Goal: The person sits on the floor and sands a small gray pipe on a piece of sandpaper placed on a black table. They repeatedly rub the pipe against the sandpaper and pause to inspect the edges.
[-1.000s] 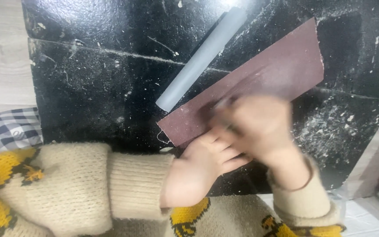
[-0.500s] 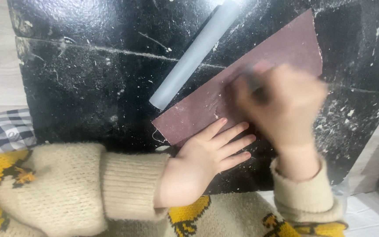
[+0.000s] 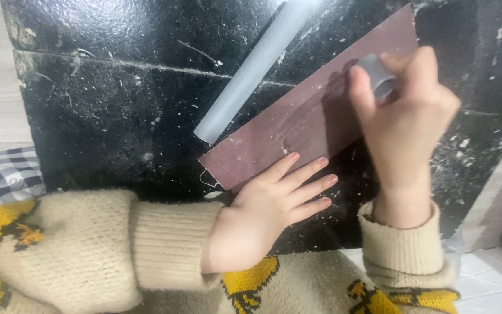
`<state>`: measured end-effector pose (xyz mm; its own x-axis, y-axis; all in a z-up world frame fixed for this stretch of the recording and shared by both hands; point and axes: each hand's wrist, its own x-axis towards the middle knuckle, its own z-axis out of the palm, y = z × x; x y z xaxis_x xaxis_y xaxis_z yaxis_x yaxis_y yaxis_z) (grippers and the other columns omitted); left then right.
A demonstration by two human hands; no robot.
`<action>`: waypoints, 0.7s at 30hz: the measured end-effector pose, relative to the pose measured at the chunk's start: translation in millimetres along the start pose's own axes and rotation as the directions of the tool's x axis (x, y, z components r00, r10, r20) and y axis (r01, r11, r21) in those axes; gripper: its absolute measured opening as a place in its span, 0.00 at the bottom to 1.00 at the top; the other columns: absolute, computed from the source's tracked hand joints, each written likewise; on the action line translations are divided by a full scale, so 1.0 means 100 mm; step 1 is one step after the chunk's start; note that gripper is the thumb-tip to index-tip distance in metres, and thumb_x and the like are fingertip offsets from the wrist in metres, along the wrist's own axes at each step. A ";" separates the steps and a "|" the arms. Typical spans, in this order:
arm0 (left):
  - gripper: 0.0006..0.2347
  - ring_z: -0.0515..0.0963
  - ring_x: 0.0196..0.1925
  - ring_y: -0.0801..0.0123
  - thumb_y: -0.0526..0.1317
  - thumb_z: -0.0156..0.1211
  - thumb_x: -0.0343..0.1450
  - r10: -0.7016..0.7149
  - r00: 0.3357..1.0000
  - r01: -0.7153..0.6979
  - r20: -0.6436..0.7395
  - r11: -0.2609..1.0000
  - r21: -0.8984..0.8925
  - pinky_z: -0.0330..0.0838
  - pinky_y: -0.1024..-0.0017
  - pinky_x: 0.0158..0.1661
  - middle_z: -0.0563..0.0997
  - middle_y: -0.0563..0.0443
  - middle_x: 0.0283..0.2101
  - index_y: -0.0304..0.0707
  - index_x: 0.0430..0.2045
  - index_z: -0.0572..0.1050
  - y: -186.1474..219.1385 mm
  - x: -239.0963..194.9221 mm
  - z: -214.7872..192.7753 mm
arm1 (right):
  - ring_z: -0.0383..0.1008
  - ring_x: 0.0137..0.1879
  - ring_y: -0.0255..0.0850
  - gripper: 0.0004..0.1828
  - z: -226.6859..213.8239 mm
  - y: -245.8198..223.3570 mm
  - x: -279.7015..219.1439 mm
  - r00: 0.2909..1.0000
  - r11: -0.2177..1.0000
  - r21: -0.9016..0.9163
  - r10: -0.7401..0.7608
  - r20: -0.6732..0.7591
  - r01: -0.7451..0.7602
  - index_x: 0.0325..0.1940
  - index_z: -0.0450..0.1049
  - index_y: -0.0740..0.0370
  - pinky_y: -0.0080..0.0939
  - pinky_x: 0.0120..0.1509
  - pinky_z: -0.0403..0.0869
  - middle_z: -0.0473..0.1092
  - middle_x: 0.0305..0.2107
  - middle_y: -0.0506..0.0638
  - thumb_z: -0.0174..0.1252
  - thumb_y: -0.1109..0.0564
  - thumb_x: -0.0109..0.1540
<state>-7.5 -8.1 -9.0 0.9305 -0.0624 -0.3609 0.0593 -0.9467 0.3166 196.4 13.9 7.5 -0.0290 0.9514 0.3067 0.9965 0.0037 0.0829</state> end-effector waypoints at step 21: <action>0.07 0.74 0.24 0.64 0.32 0.67 0.67 -0.254 0.522 -0.118 -0.814 0.924 -0.364 0.67 0.64 0.23 0.76 0.55 0.23 0.43 0.24 0.73 -0.13 -0.31 -0.61 | 0.61 0.20 0.23 0.21 -0.50 -0.11 -0.25 0.840 0.075 0.858 0.262 0.475 -0.508 0.31 0.68 0.51 0.25 0.22 0.57 0.69 0.22 0.38 0.42 0.41 0.73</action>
<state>-14.7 25.3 51.2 0.7653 0.4654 0.4447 0.0770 -0.7521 0.6545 182.7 -25.5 46.0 0.2735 0.9466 -0.1710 0.1567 -0.2193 -0.9630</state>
